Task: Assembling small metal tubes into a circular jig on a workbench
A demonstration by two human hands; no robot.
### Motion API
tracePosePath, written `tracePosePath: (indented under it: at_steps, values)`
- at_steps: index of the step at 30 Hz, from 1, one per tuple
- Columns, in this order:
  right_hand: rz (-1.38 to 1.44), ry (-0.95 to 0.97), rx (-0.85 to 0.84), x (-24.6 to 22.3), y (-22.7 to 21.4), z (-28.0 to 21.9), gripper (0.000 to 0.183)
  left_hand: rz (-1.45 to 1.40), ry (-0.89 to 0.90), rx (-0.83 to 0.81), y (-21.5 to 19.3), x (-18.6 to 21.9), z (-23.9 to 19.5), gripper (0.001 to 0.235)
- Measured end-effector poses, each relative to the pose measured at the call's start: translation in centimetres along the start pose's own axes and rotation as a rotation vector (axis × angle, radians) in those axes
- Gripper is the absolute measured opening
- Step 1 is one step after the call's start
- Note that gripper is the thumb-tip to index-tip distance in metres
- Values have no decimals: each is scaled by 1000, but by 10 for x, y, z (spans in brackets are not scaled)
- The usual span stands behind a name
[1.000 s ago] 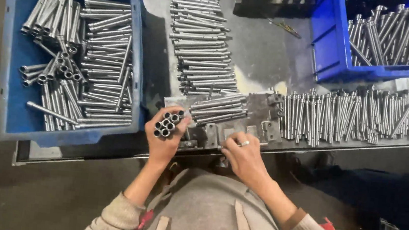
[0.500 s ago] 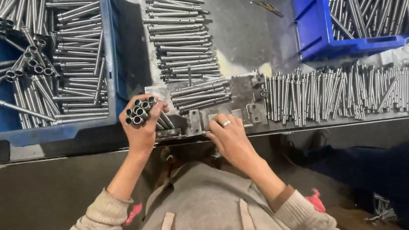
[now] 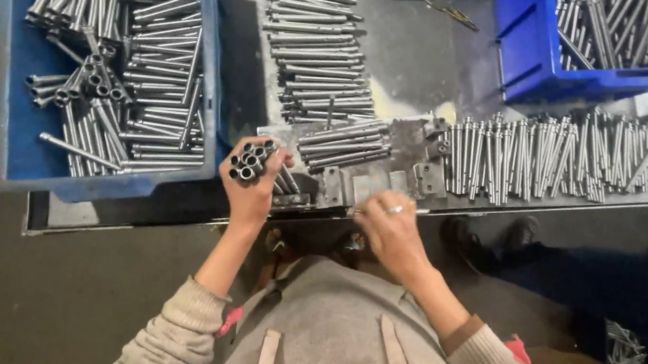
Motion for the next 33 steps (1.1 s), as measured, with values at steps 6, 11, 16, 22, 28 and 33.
tracePosePath:
  at_steps: [6, 11, 16, 22, 28, 33]
  values:
    - [50, 10, -126, 7, 15, 22, 19, -22, -30, 1, 0, 0, 2, 8]
    - [99, 69, -198, 5, 9, 26, 18, -11, -49, -24, 2, -2, 2, 9]
    - [83, 33, -178, 3, 4, 29, 22, -11, -74, -34, 2, -6, 2, 12]
    - [82, 4, -139, 5, 11, 30, 25, 0, -49, -19, 0, -5, 4, 17]
    - [114, -24, -188, 4, 21, 6, 24, 18, -78, 6, -4, -7, -7, 13]
    - [196, -168, -198, -28, -8, 9, 20, 46, -67, 3, -4, -9, -1, 11]
Point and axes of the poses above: each hand's wrist, its own z-axis towards the middle knuckle, its own y-axis out of the palm, x = y × z, the point moved 10 cm from there along z, towards the middle knuckle, and after that the axes turned 6 degrees about -z, right-handed, at the moved point
